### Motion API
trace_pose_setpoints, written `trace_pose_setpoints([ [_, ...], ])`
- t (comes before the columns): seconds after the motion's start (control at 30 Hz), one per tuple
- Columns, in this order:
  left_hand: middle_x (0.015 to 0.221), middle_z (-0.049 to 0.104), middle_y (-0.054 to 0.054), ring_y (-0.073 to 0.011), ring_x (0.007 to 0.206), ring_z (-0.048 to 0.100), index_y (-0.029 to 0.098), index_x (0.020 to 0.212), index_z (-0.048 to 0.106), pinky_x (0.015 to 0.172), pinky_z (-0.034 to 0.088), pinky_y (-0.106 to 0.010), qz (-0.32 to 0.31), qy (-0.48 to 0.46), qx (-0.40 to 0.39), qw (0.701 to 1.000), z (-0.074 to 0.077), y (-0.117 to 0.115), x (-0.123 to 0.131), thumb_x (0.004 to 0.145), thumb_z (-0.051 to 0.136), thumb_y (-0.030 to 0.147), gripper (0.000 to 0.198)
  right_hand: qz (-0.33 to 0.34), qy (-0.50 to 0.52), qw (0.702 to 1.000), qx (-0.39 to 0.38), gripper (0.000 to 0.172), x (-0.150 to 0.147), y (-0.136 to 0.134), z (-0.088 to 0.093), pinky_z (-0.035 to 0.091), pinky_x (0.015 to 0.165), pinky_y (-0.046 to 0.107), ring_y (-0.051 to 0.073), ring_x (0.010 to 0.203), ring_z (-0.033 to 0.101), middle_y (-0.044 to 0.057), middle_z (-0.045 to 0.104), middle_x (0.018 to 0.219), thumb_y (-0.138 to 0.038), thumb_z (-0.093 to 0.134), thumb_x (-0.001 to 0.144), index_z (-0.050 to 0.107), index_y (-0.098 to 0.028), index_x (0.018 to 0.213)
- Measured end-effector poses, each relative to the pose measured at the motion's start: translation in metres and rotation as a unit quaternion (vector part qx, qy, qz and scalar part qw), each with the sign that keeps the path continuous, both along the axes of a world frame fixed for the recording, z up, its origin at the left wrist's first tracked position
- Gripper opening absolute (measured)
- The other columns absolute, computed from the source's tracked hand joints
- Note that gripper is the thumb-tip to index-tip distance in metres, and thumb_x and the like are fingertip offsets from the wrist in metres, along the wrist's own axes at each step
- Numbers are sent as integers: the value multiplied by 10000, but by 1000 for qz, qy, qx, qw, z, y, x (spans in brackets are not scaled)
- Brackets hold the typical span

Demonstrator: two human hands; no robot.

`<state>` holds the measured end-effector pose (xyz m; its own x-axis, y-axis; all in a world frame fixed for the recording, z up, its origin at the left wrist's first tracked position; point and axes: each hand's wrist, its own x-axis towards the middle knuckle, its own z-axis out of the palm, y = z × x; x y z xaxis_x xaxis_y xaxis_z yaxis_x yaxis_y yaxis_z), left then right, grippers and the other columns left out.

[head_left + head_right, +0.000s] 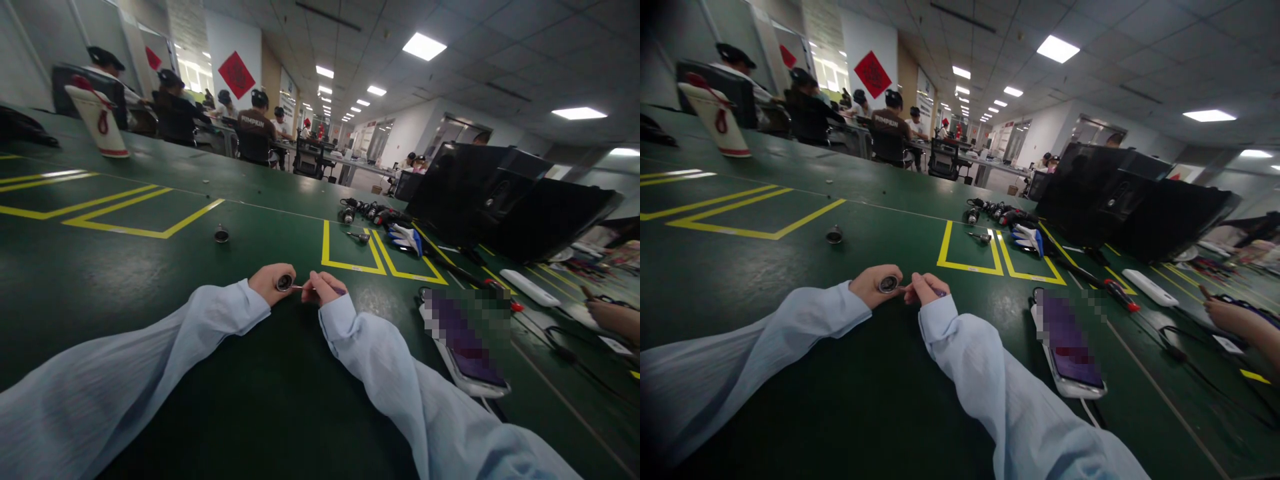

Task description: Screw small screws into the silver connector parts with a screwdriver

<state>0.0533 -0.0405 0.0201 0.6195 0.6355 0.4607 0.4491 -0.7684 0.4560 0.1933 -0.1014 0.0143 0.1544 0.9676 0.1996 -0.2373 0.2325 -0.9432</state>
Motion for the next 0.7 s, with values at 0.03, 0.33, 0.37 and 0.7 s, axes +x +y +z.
trace_pose_setpoints([
  [0.03, 599, 456, 32, -103, 545, 453, 170, 636, 446, 512, 364, -211, -2, -10, -3, 1000, 1, -1, 0, 700, 520, 230, 115, 20, 32, 999, -12, 332, 1, 2, 0, 411, 397, 216, 77, 356, 457, -44, 517, 396, -472, 616, 651, 562, -171, 522],
  [0.33, 587, 462, 39, -94, 535, 439, 161, 634, 456, 508, 351, -211, 12, -36, -34, 999, 5, -3, 0, 656, 538, 210, 99, 60, 118, 991, -21, 345, 1, 5, -2, 440, 404, 220, 85, 384, 501, -22, 572, 434, -475, 653, 626, 558, -159, 528],
  [0.37, 583, 460, 38, -94, 532, 437, 161, 629, 453, 508, 350, -213, 12, -37, -34, 999, 4, -2, 0, 654, 537, 212, 102, 47, 106, 993, -13, 346, 0, 4, -2, 435, 404, 217, 83, 376, 495, -25, 565, 425, -479, 646, 633, 560, -160, 528],
  [0.7, 542, 444, 44, -98, 516, 438, 169, 583, 435, 481, 342, -201, 33, -8, 0, 999, -9, 14, 2, 671, 566, 299, 204, -87, -49, 993, 64, 368, -4, -9, 8, 449, 473, 222, 76, 386, 480, -29, 545, 427, -481, 546, 727, 574, -169, 534],
])
